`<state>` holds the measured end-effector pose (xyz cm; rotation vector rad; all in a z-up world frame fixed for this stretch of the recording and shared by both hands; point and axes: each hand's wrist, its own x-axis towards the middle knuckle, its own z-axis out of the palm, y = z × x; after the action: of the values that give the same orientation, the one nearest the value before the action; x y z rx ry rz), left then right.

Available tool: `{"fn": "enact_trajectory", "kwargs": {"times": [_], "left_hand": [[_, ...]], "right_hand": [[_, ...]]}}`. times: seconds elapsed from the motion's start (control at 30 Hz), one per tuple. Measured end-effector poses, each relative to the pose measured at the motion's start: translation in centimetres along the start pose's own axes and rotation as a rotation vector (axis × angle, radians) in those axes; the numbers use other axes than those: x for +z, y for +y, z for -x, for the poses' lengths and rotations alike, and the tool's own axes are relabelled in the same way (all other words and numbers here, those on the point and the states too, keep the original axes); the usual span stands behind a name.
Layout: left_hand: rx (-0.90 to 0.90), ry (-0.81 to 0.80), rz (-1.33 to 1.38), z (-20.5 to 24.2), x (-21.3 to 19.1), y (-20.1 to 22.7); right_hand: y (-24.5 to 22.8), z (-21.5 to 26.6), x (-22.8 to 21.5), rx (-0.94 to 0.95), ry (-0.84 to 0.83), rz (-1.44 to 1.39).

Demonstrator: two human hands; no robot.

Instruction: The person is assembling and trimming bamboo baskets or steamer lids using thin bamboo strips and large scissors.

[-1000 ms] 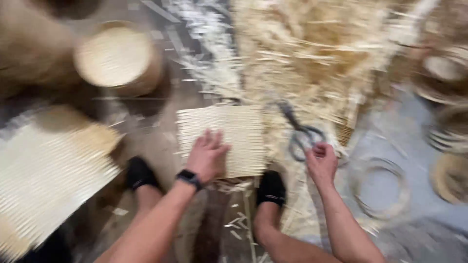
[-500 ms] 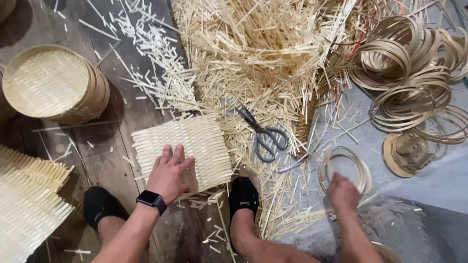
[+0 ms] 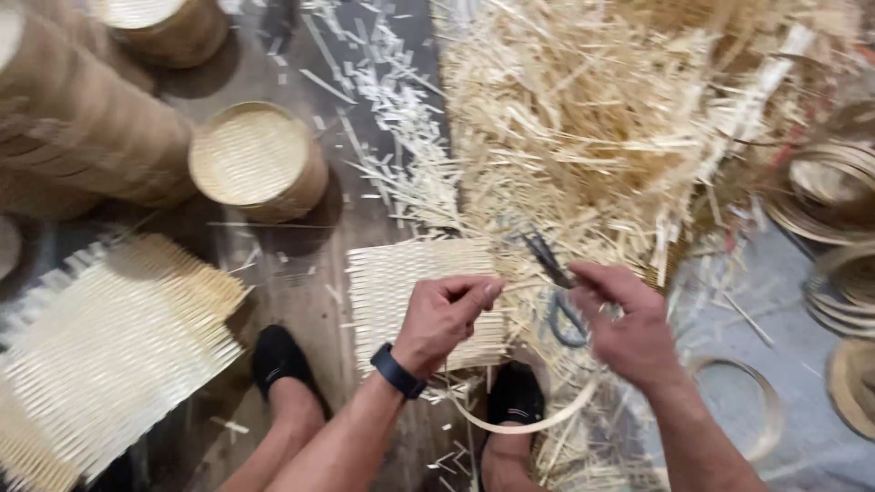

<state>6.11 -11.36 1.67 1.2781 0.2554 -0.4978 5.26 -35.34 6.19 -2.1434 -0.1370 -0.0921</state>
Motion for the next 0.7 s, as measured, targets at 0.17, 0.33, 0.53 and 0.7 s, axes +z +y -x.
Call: {"fn": "enact_trajectory", "kwargs": {"times": [0.17, 0.33, 0.53, 0.7], "left_hand": [[-0.172, 0.046, 0.198, 1.8, -2.0, -0.7], [-0.411, 0.101, 0.191, 1.8, -2.6, 1.2], [-0.614, -0.053, 0.160, 0.8, -3.1, -1.9], [-0.595, 0.094, 0.202, 1.8, -2.3, -2.4]], "right_hand": [[-0.9, -1.3, 5.0, -0.350, -0.138, 0.134], [-3.6, -1.6, 7.6, -0.597, -0.332, 0.208], [-2.2, -0.4, 10.6, -0.667, -0.312, 0.357], [-2.5, 0.7, 11.0, -0.593, -0.347, 0.425]]}}
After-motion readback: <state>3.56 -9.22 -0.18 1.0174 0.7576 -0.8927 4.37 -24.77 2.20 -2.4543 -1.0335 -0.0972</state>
